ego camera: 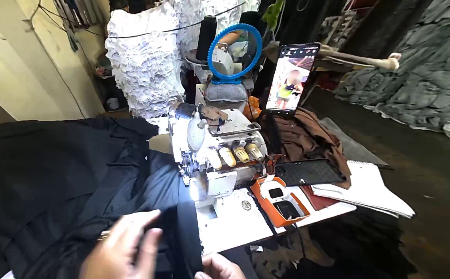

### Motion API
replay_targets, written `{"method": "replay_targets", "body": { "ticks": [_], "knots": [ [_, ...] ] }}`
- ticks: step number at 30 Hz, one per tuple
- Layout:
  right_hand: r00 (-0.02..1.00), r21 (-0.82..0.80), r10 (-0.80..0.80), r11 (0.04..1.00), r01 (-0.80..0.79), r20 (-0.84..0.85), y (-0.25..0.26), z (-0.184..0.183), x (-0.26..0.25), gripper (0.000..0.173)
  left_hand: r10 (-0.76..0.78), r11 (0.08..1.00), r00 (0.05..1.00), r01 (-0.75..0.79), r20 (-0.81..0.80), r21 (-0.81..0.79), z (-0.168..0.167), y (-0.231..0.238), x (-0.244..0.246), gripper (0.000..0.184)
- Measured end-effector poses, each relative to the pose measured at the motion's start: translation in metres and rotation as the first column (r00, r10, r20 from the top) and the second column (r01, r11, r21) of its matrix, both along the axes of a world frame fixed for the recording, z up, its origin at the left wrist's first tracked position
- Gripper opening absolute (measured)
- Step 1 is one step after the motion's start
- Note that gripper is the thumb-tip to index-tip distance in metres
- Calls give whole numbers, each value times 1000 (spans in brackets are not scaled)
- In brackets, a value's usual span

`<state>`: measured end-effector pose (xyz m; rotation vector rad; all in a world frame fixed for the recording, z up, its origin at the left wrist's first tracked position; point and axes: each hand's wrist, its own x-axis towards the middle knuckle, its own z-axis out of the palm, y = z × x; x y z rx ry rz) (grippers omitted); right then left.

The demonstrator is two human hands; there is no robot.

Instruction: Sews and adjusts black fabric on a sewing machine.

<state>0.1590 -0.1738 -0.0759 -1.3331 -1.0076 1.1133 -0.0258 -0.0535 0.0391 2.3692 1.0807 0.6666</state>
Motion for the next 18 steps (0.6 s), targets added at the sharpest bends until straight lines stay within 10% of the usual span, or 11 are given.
{"method": "replay_targets", "body": {
  "ticks": [6,11,18],
  "knots": [
    [987,82,-138,988,131,85,45,10,13,35,157,926,982,-184,106,330,-91,38,81,40],
    [896,363,-238,927,95,374,87,11,31,20,156,955,988,-150,-3,256,-79,81,89,38],
    [846,335,-262,936,106,464,98,19,32,23,134,965,986,-106,-103,238,-61,138,104,27]
  ]
}}
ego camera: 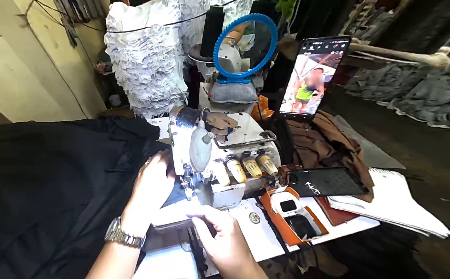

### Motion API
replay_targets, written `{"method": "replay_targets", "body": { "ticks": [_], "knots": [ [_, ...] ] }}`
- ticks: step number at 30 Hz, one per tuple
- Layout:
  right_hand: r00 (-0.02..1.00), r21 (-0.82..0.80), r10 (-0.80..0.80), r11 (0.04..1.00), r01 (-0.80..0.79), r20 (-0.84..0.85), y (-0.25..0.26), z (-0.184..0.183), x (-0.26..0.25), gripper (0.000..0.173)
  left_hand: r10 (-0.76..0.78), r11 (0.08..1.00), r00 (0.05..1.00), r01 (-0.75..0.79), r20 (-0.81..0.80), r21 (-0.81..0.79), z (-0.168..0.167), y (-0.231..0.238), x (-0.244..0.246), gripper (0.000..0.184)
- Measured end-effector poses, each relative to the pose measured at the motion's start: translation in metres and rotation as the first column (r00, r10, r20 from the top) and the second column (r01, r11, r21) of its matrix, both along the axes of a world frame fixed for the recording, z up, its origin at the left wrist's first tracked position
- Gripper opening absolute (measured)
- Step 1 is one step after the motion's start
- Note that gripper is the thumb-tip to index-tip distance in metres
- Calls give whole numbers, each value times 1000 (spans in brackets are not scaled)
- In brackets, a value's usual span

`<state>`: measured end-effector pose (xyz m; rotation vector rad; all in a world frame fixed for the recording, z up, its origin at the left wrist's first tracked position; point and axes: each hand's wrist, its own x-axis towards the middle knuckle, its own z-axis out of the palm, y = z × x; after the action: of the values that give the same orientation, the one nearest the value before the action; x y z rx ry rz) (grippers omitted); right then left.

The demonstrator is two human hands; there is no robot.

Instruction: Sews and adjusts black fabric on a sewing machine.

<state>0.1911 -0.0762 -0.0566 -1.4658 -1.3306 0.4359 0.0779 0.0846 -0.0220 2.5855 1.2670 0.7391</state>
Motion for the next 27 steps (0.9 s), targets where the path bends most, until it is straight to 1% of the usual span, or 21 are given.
{"method": "replay_targets", "body": {
  "ticks": [4,5,7,8,10,12,13,14,15,17,18,20,22,25,26,27],
  "knots": [
    [998,-28,29,999,-31,-52,-5,2,0,22,31,999,999,-31,17,32,1,17,3,17],
    [997,-31,38,999,-40,-62,-6,4,0,21,44,999,997,-46,57,25,0,17,3,14],
    [995,-30,55,998,-58,-78,-8,8,0,20,69,997,967,-71,244,-3,-7,13,-4,11],
    [995,-30,62,997,-64,-82,-8,11,1,20,101,995,929,-93,357,-41,-10,8,-9,14],
    [995,-18,60,998,-62,-78,-8,17,3,19,179,984,813,-161,554,-83,-13,-10,-20,21],
    [997,20,44,999,-43,-57,-4,22,3,19,199,975,721,-215,663,-59,-15,-39,-31,24],
    [998,49,40,998,-38,-46,-2,23,2,20,165,977,697,-212,698,-20,-16,-55,-36,23],
    [998,91,45,995,-42,-34,1,23,0,22,101,985,677,-171,729,22,-17,-72,-40,21],
    [998,133,65,989,-61,-23,4,22,-2,25,23,994,656,-99,755,55,-19,-87,-44,16],
    [988,200,151,968,-154,31,8,21,-6,30,-103,995,618,65,779,80,-27,-111,-46,5],
    [978,222,194,953,-206,73,8,19,-5,30,-150,988,609,123,779,93,-31,-118,-45,5],
    [966,194,225,949,-247,130,4,17,-2,22,-209,977,624,174,753,126,-37,-125,-43,10],
    [967,94,192,973,-210,170,-4,16,8,17,-201,979,701,157,685,126,-40,-126,-41,14],
    [951,-51,91,996,-79,297,-14,17,33,20,-168,985,850,127,498,116,-35,-127,-41,15],
    [946,-111,102,991,-70,308,-16,18,40,24,-182,983,884,149,431,109,-30,-130,-41,14],
    [952,-182,152,978,-105,265,-19,20,44,29,-218,976,901,196,376,95,-26,-135,-41,14]
  ]
}}
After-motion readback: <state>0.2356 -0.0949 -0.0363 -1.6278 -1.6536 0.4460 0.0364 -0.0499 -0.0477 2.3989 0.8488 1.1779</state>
